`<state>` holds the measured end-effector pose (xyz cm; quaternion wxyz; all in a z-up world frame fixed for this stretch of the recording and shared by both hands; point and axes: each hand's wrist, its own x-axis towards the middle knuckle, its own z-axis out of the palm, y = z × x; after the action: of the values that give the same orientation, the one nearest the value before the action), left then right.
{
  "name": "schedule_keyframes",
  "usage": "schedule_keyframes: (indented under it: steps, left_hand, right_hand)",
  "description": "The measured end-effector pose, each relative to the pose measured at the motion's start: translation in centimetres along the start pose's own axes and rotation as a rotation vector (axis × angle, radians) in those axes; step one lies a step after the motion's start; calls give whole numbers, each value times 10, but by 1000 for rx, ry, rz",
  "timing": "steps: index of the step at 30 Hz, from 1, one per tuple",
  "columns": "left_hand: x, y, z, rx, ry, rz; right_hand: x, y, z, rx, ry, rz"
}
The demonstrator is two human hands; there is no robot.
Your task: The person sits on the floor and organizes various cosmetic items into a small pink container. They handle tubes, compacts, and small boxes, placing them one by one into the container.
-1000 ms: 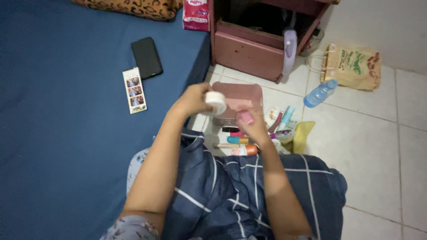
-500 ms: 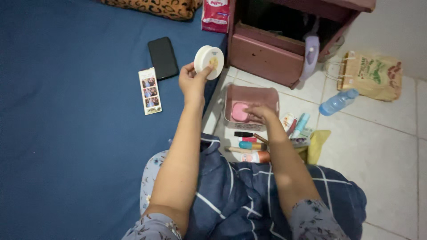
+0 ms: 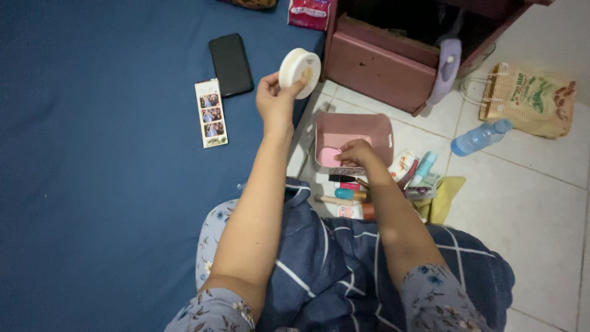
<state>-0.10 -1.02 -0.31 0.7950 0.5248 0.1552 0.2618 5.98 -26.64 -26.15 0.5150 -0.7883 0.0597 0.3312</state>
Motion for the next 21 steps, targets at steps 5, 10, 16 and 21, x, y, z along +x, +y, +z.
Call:
schedule_keyframes:
  steps: [5,10,16,21]
  left_hand:
    - [-8,-7,8,147,-80,32]
    - [-35,-10,18,581,-403,318]
    - [-57,-37,28,734,-764,588]
    - [-47,-54,20,805,-792,441]
  right_hand:
    - [-28,-22,5,-181,79,-117]
    - [-90,-78,-18,507,114,-95]
    - [-141,-92,-52,859,-396,-302]
    - [-136,-89,-36,766,-141,-279]
